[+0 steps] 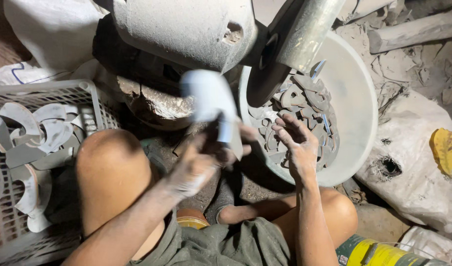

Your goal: The person sits on the floor and repeatedly presses small, curved ceramic pieces against a rotating grinding wheel to smooth their edges. Finished pieces are placed into a white basin, while additional parts are kept in a nearby plastic crate.

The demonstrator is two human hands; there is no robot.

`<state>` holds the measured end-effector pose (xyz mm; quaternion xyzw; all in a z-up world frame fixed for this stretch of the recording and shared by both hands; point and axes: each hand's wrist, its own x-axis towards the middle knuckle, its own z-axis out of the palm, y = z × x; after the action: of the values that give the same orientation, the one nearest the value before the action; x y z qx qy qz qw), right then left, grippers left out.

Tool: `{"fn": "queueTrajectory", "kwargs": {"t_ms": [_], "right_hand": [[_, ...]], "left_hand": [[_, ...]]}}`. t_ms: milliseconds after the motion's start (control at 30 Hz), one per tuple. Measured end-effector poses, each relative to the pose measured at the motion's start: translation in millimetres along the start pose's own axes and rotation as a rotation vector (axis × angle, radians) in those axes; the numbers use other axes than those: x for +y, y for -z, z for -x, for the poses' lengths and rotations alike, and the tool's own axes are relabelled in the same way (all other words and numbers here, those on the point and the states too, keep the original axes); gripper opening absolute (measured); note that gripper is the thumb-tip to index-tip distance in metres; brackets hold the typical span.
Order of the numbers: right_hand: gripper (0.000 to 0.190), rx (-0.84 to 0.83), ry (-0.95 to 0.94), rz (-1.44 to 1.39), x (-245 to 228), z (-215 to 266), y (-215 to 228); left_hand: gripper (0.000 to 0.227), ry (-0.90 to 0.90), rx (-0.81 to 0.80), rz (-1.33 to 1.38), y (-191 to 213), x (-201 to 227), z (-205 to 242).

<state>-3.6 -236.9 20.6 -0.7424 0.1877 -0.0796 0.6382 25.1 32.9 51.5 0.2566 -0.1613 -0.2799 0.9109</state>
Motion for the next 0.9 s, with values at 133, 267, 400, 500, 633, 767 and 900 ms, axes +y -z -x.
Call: {"fn": "queueTrajectory", "kwargs": {"t_ms": [133,267,400,500,633,767,900], "right_hand": [[0.041,0.062,-0.027,-0.005,4,-10,10],[0.035,0.186,-0.081,-0.041,18,-38,35],[0.028,0.217,-0.153,0.029,70,-89,79],[0.029,0.167,-0.271,0.335,139,-124,96],[0.038,0.064,-0.089,1.161,227,-120,100],[0.041,0.061,0.082,1.593,255,-103,98],[0.03,0.115,0.082,1.611,248,-102,87]], "left_hand": [[0.064,-0.161,0.025,0.376,3,49,5],[0.07,-0.213,-0.123,-0.039,-1,48,5],[0.057,-0.13,-0.283,0.019,0,29,-2],[0.039,0.18,-0.309,-0.082,6,25,0],[0.027,0.279,-0.354,-0.427,10,15,4],[0.026,0.556,-0.262,-0.551,7,4,-2],[0.042,0.566,-0.215,-0.571,9,-2,-7]]}}
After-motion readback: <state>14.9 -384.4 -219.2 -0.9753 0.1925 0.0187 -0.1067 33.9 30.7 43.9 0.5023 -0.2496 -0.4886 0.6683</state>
